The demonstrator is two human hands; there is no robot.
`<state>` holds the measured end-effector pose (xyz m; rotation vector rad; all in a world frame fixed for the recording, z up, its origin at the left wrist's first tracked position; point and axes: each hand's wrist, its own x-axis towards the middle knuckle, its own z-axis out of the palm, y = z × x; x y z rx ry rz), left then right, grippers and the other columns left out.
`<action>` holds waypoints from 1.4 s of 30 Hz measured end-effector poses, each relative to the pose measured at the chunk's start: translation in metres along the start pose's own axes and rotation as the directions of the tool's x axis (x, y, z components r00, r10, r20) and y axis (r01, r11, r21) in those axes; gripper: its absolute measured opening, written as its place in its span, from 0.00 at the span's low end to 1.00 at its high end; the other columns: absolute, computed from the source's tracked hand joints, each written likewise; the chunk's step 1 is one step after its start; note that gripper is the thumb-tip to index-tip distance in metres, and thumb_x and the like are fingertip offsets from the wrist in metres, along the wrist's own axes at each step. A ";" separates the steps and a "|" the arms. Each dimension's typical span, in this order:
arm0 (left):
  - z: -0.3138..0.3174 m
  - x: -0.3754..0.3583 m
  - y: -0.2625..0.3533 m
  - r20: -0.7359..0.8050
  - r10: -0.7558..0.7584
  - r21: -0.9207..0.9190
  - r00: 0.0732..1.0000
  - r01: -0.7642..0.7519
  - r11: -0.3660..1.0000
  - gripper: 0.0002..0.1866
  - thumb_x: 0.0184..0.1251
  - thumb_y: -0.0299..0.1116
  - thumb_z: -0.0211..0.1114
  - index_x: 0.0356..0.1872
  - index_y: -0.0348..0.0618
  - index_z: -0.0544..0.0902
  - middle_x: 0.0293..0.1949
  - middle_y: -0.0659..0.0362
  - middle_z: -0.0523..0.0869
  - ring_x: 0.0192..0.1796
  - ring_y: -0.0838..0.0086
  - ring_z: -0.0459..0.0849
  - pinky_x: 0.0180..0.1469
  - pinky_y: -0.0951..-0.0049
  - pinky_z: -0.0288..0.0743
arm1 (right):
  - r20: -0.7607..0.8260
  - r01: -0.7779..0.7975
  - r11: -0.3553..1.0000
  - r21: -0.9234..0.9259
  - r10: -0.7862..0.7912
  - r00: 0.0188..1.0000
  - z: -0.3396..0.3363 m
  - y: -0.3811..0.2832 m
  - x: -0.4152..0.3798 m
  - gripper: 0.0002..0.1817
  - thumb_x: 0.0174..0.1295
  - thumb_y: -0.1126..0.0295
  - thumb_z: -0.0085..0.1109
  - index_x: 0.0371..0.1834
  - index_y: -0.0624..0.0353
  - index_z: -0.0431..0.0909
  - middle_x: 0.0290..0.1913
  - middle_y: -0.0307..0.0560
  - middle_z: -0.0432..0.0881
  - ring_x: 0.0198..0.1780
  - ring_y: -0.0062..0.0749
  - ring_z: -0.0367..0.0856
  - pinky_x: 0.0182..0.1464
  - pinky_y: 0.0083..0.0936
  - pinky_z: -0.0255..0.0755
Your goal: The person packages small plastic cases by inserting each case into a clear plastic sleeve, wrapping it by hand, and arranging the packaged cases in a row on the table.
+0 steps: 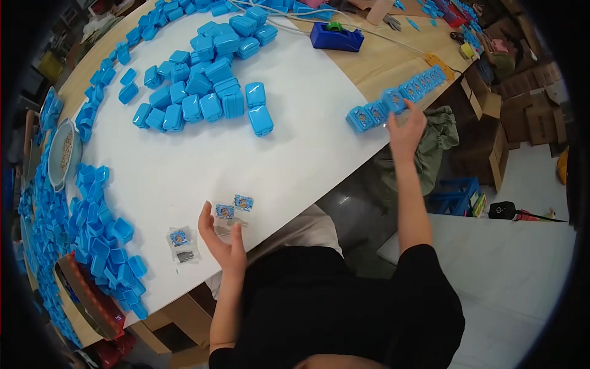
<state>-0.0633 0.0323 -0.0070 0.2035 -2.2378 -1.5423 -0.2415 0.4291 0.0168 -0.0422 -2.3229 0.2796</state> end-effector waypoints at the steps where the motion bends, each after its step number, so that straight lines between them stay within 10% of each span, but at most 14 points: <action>1: -0.002 -0.004 -0.009 0.011 0.001 0.062 1.000 -0.001 0.998 0.28 0.66 0.25 0.58 0.67 0.38 0.64 0.62 0.48 0.72 0.60 0.60 0.74 0.63 0.66 0.66 | 0.012 -0.011 0.999 -0.030 0.011 1.000 0.003 0.019 0.003 0.24 0.53 0.71 0.66 0.55 0.56 0.74 0.51 0.46 0.79 0.53 0.46 0.73 0.60 0.38 0.65; 10: 0.002 -0.009 -0.010 -0.052 -0.084 0.069 0.995 0.088 0.994 0.20 0.64 0.22 0.57 0.58 0.36 0.73 0.56 0.51 0.77 0.58 0.62 0.76 0.63 0.67 0.68 | -0.077 0.097 0.951 -0.293 -0.125 0.989 0.006 0.029 -0.001 0.18 0.57 0.70 0.67 0.52 0.56 0.80 0.54 0.45 0.77 0.54 0.41 0.73 0.61 0.34 0.64; 13: -0.005 -0.008 -0.011 -0.106 -0.055 0.016 0.993 0.057 0.998 0.18 0.63 0.19 0.55 0.55 0.36 0.75 0.55 0.51 0.78 0.57 0.61 0.77 0.62 0.67 0.69 | -0.141 0.057 0.998 -0.028 -0.061 0.988 -0.014 -0.039 -0.020 0.16 0.59 0.71 0.65 0.51 0.57 0.80 0.52 0.45 0.77 0.52 0.40 0.73 0.57 0.33 0.66; 16: -0.011 -0.002 -0.012 -0.204 -0.013 0.021 0.979 0.017 1.000 0.15 0.62 0.16 0.53 0.50 0.37 0.76 0.51 0.51 0.81 0.56 0.62 0.79 0.62 0.66 0.70 | 0.383 -0.125 0.768 0.628 -0.165 0.909 -0.019 -0.165 -0.092 0.11 0.57 0.76 0.65 0.44 0.60 0.82 0.44 0.44 0.77 0.47 0.36 0.73 0.50 0.26 0.69; 24: -0.047 -0.007 0.006 -0.173 -0.075 0.067 0.982 0.088 0.994 0.15 0.61 0.19 0.58 0.49 0.39 0.77 0.52 0.52 0.81 0.51 0.65 0.78 0.55 0.69 0.72 | 0.430 0.030 0.720 0.693 -0.446 0.785 -0.011 -0.268 -0.142 0.07 0.56 0.77 0.64 0.38 0.59 0.85 0.43 0.42 0.74 0.42 0.30 0.71 0.43 0.22 0.68; 26: -0.038 -0.004 0.011 -0.144 -0.062 0.072 0.988 0.073 0.995 0.15 0.61 0.20 0.60 0.49 0.39 0.77 0.51 0.53 0.81 0.50 0.66 0.78 0.53 0.70 0.72 | 0.576 -0.295 0.616 0.731 -0.323 0.751 -0.030 -0.276 -0.124 0.06 0.56 0.78 0.63 0.37 0.59 0.86 0.42 0.42 0.74 0.42 0.29 0.70 0.43 0.22 0.67; 28: -0.020 0.000 0.015 0.001 -0.363 -0.307 0.932 0.346 0.887 0.13 0.63 0.22 0.61 0.49 0.38 0.77 0.47 0.54 0.81 0.48 0.70 0.79 0.50 0.73 0.73 | 0.724 -0.596 0.441 0.672 -0.222 0.653 -0.045 -0.280 -0.112 0.05 0.57 0.78 0.63 0.36 0.60 0.86 0.42 0.43 0.74 0.42 0.27 0.70 0.42 0.21 0.67; 30: -0.023 0.008 0.012 0.062 -0.452 -0.487 0.890 0.422 0.764 0.13 0.65 0.23 0.62 0.49 0.38 0.77 0.46 0.55 0.81 0.48 0.70 0.79 0.51 0.73 0.74 | 0.537 -0.310 0.499 0.810 -0.417 0.733 -0.039 -0.278 -0.109 0.12 0.59 0.75 0.64 0.46 0.61 0.84 0.44 0.44 0.75 0.43 0.28 0.71 0.43 0.21 0.67; 33: -0.030 0.019 0.008 0.326 -0.603 -0.818 0.728 0.537 0.206 0.12 0.68 0.26 0.63 0.50 0.36 0.76 0.43 0.55 0.81 0.46 0.73 0.80 0.52 0.75 0.75 | 0.348 -0.043 0.641 0.766 -0.358 0.866 0.004 -0.267 -0.101 0.25 0.56 0.66 0.70 0.57 0.63 0.76 0.46 0.48 0.74 0.47 0.37 0.73 0.51 0.30 0.69; 36: -0.036 0.027 0.014 0.300 -0.628 -0.842 0.718 0.508 0.179 0.11 0.70 0.28 0.62 0.49 0.36 0.76 0.42 0.56 0.81 0.45 0.74 0.81 0.52 0.75 0.76 | 0.397 -0.147 0.946 0.288 0.022 0.917 0.059 -0.260 -0.054 0.33 0.59 0.62 0.66 0.65 0.65 0.66 0.58 0.55 0.74 0.53 0.48 0.74 0.57 0.35 0.70; 41: -0.041 0.030 0.004 0.236 -0.646 -0.880 0.726 0.442 0.175 0.12 0.72 0.32 0.61 0.48 0.36 0.76 0.41 0.57 0.81 0.45 0.75 0.82 0.53 0.75 0.77 | 0.541 -0.087 0.947 0.309 -0.100 0.835 0.072 -0.231 -0.066 0.31 0.61 0.66 0.64 0.65 0.66 0.63 0.60 0.61 0.70 0.52 0.46 0.75 0.58 0.35 0.70; 42: -0.040 0.027 -0.001 0.218 -0.649 -0.887 0.729 0.425 0.180 0.12 0.72 0.33 0.61 0.48 0.36 0.76 0.41 0.57 0.81 0.45 0.75 0.82 0.53 0.74 0.77 | 0.563 -0.292 0.818 0.495 -0.046 0.825 0.063 -0.226 -0.073 0.31 0.61 0.69 0.63 0.65 0.65 0.63 0.60 0.60 0.70 0.53 0.44 0.75 0.58 0.34 0.70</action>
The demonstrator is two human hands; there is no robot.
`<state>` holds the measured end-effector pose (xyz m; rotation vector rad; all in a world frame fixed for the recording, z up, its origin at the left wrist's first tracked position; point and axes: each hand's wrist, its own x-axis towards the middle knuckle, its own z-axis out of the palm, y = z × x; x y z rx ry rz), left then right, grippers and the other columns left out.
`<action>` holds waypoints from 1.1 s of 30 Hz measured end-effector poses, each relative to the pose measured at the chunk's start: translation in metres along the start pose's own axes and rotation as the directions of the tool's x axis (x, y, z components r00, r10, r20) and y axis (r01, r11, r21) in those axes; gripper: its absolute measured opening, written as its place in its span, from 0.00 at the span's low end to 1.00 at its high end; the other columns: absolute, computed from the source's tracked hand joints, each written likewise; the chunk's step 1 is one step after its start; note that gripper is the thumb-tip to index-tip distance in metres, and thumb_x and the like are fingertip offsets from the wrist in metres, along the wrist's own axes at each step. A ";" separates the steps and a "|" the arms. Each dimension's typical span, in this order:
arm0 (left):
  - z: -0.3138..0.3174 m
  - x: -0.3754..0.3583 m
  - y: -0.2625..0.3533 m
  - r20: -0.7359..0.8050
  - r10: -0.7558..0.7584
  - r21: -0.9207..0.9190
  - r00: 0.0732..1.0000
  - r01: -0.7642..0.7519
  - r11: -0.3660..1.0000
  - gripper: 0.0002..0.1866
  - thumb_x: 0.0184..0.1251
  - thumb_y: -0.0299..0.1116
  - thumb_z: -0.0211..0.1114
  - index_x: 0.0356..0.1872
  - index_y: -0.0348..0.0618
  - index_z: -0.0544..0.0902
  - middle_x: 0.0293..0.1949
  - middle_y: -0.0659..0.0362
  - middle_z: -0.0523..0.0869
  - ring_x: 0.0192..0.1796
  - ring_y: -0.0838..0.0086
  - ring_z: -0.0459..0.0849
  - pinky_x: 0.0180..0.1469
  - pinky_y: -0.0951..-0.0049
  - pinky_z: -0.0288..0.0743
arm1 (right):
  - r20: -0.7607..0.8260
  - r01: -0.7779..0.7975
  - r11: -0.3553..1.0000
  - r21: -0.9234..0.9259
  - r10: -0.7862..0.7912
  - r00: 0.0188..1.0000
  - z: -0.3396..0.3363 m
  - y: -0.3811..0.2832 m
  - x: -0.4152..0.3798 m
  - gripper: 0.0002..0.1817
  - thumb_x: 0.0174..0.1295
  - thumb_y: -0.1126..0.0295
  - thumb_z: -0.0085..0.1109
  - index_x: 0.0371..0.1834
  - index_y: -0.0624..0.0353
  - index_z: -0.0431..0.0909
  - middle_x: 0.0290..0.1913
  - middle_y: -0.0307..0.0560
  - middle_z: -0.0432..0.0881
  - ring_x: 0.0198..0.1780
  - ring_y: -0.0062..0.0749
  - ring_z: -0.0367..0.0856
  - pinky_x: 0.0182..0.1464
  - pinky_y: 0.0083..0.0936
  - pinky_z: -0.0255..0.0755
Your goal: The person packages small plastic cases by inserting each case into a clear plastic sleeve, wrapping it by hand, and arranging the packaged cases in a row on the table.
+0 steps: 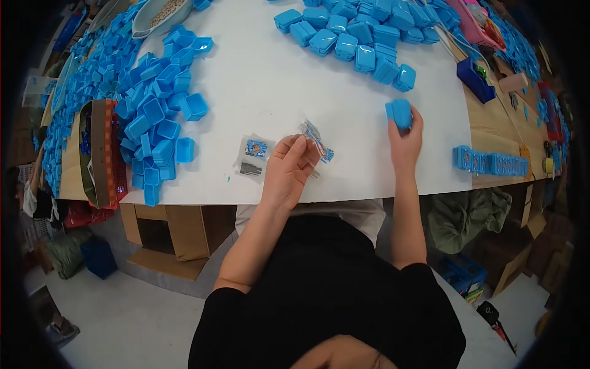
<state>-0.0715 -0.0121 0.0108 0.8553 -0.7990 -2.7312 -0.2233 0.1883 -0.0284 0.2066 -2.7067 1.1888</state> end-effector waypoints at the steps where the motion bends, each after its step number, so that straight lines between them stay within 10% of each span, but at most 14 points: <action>1: -0.003 0.001 -0.001 -0.008 0.017 -0.009 1.000 -0.017 1.000 0.12 0.72 0.34 0.61 0.48 0.36 0.76 0.41 0.57 0.81 0.45 0.75 0.82 0.53 0.74 0.78 | 0.007 -0.059 0.954 0.295 0.059 0.998 -0.007 0.000 -0.013 0.31 0.60 0.72 0.63 0.65 0.65 0.62 0.60 0.58 0.69 0.54 0.41 0.75 0.59 0.32 0.70; 4: -0.002 0.008 0.000 -0.021 -0.025 -0.045 0.999 0.024 0.999 0.13 0.73 0.35 0.60 0.49 0.36 0.76 0.42 0.56 0.81 0.46 0.74 0.82 0.52 0.74 0.78 | 0.113 -0.009 0.886 0.464 -0.049 0.992 -0.036 -0.040 -0.068 0.32 0.55 0.80 0.62 0.65 0.62 0.63 0.59 0.54 0.70 0.53 0.38 0.74 0.58 0.31 0.70; 6: -0.002 0.009 0.000 -0.024 -0.078 -0.075 0.997 0.076 0.994 0.14 0.73 0.37 0.60 0.50 0.36 0.76 0.43 0.56 0.82 0.46 0.74 0.83 0.51 0.74 0.77 | 0.182 0.378 0.856 0.352 -0.458 0.870 -0.048 -0.071 -0.090 0.34 0.47 0.84 0.63 0.62 0.61 0.68 0.57 0.52 0.72 0.53 0.38 0.75 0.56 0.29 0.71; 8: 0.004 0.003 0.003 0.006 -0.097 -0.071 0.995 0.098 0.993 0.14 0.74 0.37 0.60 0.50 0.36 0.76 0.44 0.55 0.82 0.47 0.73 0.83 0.51 0.74 0.77 | 0.222 0.433 0.845 0.315 -0.509 0.832 -0.043 -0.092 -0.106 0.36 0.40 0.86 0.64 0.60 0.59 0.72 0.55 0.50 0.73 0.52 0.39 0.74 0.52 0.26 0.72; 17: 0.011 -0.014 0.029 0.196 0.019 -0.028 0.980 -0.013 1.000 0.18 0.75 0.43 0.55 0.53 0.37 0.74 0.46 0.52 0.81 0.49 0.67 0.83 0.52 0.68 0.78 | 0.251 0.443 0.886 0.138 -0.464 0.849 -0.037 -0.112 -0.107 0.40 0.40 0.85 0.66 0.64 0.53 0.73 0.55 0.47 0.72 0.48 0.36 0.74 0.46 0.25 0.72; 21: 0.015 -0.019 0.032 0.315 0.132 0.479 0.940 -0.278 0.833 0.17 0.72 0.34 0.56 0.57 0.38 0.72 0.52 0.48 0.78 0.55 0.65 0.78 0.56 0.67 0.73 | 0.202 0.351 0.899 0.261 -0.406 0.891 -0.036 -0.109 -0.108 0.40 0.41 0.85 0.67 0.64 0.55 0.72 0.55 0.47 0.72 0.50 0.36 0.74 0.47 0.26 0.73; 33: 0.032 -0.031 0.008 0.247 0.130 0.340 0.960 -0.211 0.916 0.25 0.65 0.24 0.61 0.63 0.38 0.67 0.52 0.49 0.78 0.54 0.68 0.77 0.58 0.71 0.71 | -0.044 0.557 0.786 0.268 -0.567 0.822 -0.012 -0.094 -0.113 0.37 0.44 0.84 0.68 0.62 0.56 0.68 0.57 0.50 0.72 0.56 0.41 0.75 0.53 0.29 0.75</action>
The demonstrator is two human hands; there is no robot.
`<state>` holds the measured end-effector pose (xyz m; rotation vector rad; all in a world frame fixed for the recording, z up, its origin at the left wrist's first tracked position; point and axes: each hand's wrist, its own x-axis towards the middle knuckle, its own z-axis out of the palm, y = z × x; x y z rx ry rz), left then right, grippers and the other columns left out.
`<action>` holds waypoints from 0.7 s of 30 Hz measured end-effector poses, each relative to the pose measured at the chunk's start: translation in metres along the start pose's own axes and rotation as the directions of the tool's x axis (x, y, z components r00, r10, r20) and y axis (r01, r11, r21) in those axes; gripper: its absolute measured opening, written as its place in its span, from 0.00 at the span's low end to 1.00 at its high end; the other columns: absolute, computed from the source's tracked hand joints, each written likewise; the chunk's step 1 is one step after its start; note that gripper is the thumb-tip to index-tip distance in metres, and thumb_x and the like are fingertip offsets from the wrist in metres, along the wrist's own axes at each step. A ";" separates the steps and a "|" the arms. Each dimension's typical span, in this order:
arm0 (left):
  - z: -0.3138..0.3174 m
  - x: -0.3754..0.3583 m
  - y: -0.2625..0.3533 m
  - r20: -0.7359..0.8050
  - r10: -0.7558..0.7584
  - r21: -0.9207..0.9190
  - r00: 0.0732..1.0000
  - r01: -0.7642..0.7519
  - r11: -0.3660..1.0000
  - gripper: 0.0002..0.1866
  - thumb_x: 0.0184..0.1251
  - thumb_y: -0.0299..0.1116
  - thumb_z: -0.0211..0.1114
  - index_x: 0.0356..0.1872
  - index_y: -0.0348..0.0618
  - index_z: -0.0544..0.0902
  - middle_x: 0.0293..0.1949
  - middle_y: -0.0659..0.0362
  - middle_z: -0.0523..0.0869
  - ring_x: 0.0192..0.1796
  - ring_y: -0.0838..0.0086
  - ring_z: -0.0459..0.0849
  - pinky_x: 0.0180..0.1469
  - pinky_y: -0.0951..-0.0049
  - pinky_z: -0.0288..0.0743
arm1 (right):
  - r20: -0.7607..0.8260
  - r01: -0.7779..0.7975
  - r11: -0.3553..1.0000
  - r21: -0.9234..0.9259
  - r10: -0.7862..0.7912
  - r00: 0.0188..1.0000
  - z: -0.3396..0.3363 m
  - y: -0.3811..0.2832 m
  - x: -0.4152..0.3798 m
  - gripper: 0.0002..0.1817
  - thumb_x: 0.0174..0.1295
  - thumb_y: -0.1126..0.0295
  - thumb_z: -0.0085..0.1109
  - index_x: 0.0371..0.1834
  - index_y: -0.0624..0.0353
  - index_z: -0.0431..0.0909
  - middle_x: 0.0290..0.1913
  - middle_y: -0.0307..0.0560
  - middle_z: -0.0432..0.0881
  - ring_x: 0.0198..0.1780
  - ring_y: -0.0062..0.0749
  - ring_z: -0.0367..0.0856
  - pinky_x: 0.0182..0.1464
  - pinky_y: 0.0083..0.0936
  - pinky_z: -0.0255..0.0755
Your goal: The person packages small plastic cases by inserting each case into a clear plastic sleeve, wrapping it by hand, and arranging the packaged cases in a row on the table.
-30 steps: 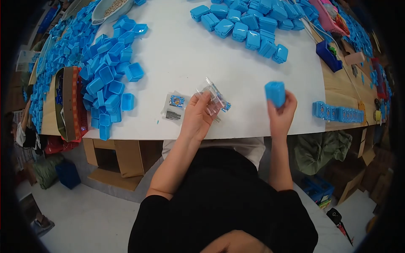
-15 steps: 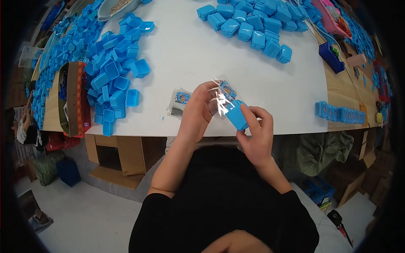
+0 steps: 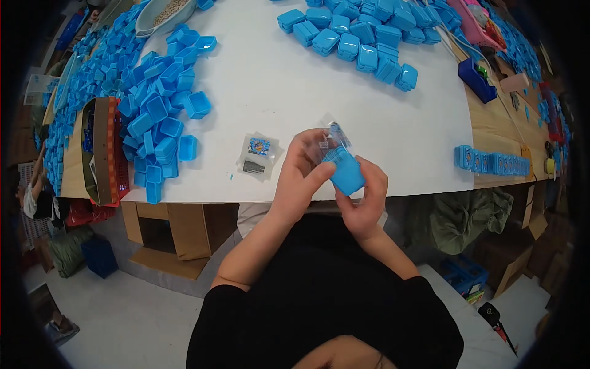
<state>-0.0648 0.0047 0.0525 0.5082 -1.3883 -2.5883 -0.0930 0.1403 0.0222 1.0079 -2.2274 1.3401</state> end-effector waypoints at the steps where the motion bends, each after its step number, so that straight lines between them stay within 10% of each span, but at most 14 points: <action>1: 0.001 -0.003 0.001 -0.008 0.028 0.054 1.000 -0.027 0.998 0.25 0.65 0.24 0.61 0.63 0.38 0.67 0.53 0.49 0.78 0.55 0.68 0.77 0.59 0.70 0.70 | -0.021 0.025 1.000 -0.009 -0.025 0.999 0.001 0.001 -0.001 0.37 0.45 0.84 0.68 0.63 0.56 0.66 0.58 0.51 0.72 0.56 0.42 0.75 0.55 0.30 0.74; 9: 0.007 -0.011 -0.011 -0.101 -0.157 -0.099 0.982 0.147 0.984 0.29 0.62 0.25 0.64 0.65 0.38 0.65 0.56 0.48 0.75 0.58 0.67 0.75 0.62 0.69 0.68 | -0.104 0.088 0.993 -0.077 -0.096 0.990 0.006 0.006 -0.001 0.39 0.48 0.83 0.67 0.65 0.57 0.61 0.60 0.52 0.70 0.58 0.43 0.75 0.58 0.33 0.74; 11: 0.006 -0.010 -0.018 -0.073 -0.044 0.005 0.996 0.044 0.999 0.32 0.61 0.26 0.65 0.67 0.40 0.63 0.58 0.47 0.74 0.60 0.65 0.74 0.63 0.67 0.67 | 0.016 -0.344 0.904 0.256 0.352 0.936 -0.001 -0.006 0.001 0.37 0.48 0.83 0.67 0.64 0.56 0.64 0.60 0.51 0.71 0.58 0.43 0.75 0.58 0.32 0.73; 13: 0.005 -0.009 -0.021 -0.030 0.072 0.105 0.997 -0.068 0.992 0.36 0.60 0.27 0.66 0.69 0.41 0.61 0.61 0.47 0.72 0.61 0.63 0.73 0.64 0.65 0.67 | 0.257 -0.689 0.543 0.480 0.664 0.702 -0.006 -0.012 0.003 0.36 0.47 0.83 0.67 0.62 0.55 0.67 0.61 0.50 0.71 0.58 0.43 0.74 0.58 0.31 0.73; 18: 0.005 -0.007 -0.013 -0.014 -0.045 -0.114 0.999 0.043 0.993 0.42 0.57 0.27 0.69 0.73 0.42 0.57 0.62 0.46 0.72 0.62 0.62 0.72 0.65 0.65 0.67 | 0.001 -0.094 0.991 0.097 0.095 0.996 -0.004 0.006 0.005 0.33 0.48 0.84 0.66 0.61 0.57 0.69 0.60 0.50 0.72 0.58 0.42 0.74 0.59 0.31 0.73; 21: -0.002 -0.004 -0.011 0.063 -0.019 -0.104 0.998 0.026 0.994 0.44 0.57 0.27 0.70 0.74 0.43 0.56 0.63 0.45 0.72 0.63 0.62 0.72 0.65 0.65 0.67 | 0.072 -0.235 0.945 0.227 0.225 0.972 -0.008 0.007 0.004 0.33 0.47 0.84 0.66 0.60 0.57 0.70 0.60 0.49 0.72 0.59 0.42 0.74 0.58 0.30 0.72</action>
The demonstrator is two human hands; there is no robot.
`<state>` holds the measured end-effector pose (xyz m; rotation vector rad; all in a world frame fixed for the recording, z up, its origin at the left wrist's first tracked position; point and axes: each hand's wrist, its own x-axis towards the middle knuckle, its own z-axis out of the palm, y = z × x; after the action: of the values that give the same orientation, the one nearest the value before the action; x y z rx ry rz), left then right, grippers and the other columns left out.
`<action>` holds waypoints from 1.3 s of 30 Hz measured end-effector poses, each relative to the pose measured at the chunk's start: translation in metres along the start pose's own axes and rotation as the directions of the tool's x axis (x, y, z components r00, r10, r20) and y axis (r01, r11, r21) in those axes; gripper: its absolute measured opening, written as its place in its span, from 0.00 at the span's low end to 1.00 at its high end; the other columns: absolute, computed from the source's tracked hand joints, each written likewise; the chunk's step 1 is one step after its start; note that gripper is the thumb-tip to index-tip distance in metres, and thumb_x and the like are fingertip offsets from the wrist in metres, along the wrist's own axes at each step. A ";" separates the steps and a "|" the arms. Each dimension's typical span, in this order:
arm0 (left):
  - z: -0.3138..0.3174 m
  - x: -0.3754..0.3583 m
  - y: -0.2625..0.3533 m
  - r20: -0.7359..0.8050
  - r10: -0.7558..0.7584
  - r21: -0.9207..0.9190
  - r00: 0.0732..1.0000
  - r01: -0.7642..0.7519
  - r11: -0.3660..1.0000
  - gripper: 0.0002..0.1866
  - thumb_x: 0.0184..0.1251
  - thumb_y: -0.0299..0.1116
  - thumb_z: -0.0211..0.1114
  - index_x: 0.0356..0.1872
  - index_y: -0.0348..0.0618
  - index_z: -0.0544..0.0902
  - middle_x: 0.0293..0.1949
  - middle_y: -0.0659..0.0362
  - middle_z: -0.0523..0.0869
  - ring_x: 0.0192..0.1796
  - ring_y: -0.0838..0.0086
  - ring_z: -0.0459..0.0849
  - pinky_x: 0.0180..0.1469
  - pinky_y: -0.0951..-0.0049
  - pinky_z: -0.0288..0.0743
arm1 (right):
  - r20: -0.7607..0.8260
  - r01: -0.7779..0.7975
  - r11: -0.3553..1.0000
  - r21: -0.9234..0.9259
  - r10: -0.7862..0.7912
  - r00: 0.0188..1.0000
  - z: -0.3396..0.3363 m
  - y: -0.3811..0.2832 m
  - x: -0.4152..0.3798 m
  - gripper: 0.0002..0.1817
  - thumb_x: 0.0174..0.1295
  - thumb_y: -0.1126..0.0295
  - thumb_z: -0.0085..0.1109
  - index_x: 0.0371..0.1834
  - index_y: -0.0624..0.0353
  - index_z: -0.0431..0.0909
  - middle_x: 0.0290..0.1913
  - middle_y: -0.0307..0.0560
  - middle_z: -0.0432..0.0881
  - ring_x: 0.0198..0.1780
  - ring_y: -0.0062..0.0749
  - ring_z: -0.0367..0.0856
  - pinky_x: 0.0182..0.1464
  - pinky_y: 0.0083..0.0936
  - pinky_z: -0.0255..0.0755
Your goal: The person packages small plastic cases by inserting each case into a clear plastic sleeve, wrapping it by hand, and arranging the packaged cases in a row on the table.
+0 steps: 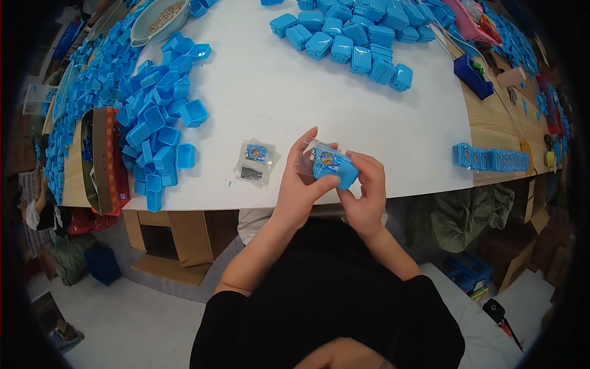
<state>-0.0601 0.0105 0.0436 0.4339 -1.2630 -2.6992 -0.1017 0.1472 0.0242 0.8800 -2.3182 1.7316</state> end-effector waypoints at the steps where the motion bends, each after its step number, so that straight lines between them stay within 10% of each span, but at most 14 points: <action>1: -0.002 0.001 0.000 0.042 0.005 0.004 0.999 -0.005 1.000 0.44 0.57 0.27 0.70 0.74 0.43 0.55 0.63 0.45 0.71 0.63 0.62 0.72 0.65 0.65 0.66 | 0.025 -0.074 0.995 0.065 0.073 0.997 -0.001 0.000 -0.001 0.33 0.47 0.84 0.66 0.60 0.57 0.71 0.60 0.49 0.72 0.59 0.42 0.74 0.58 0.30 0.72; 18: -0.002 -0.006 -0.008 -0.044 -0.126 -0.009 0.991 0.126 0.992 0.41 0.64 0.23 0.62 0.75 0.46 0.50 0.70 0.42 0.60 0.65 0.60 0.68 0.66 0.64 0.65 | 0.016 0.061 0.990 -0.124 -0.060 0.998 -0.008 -0.002 -0.001 0.34 0.47 0.82 0.68 0.61 0.57 0.72 0.60 0.49 0.73 0.60 0.41 0.74 0.61 0.32 0.71; 23: -0.006 -0.006 0.003 -0.058 -0.143 0.018 0.988 0.144 0.989 0.41 0.64 0.21 0.62 0.75 0.46 0.49 0.70 0.45 0.59 0.68 0.61 0.64 0.68 0.62 0.62 | 0.280 -0.054 0.999 0.008 0.049 0.959 -0.039 0.006 0.018 0.35 0.47 0.83 0.66 0.64 0.61 0.70 0.65 0.53 0.71 0.62 0.43 0.72 0.61 0.33 0.71; 28: 0.005 -0.008 -0.014 0.152 0.077 0.301 0.985 -0.120 0.946 0.38 0.66 0.24 0.60 0.74 0.45 0.51 0.66 0.48 0.64 0.64 0.63 0.69 0.66 0.64 0.66 | 0.379 0.151 0.988 0.026 -0.149 0.913 -0.048 0.015 0.030 0.33 0.49 0.79 0.68 0.63 0.59 0.73 0.64 0.50 0.75 0.64 0.42 0.74 0.64 0.31 0.69; 39: 0.016 -0.003 -0.011 -0.079 -0.088 0.104 0.993 0.096 0.990 0.28 0.80 0.39 0.45 0.75 0.49 0.50 0.61 0.50 0.71 0.54 0.66 0.80 0.60 0.68 0.75 | -0.107 0.020 0.990 -0.140 -0.035 0.994 -0.024 0.012 0.003 0.24 0.46 0.81 0.69 0.51 0.62 0.80 0.47 0.45 0.76 0.47 0.38 0.74 0.51 0.28 0.71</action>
<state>-0.0624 0.0299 0.0457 0.6143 -1.4053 -2.6694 -0.1165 0.1700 0.0239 0.7693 -2.3114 1.5444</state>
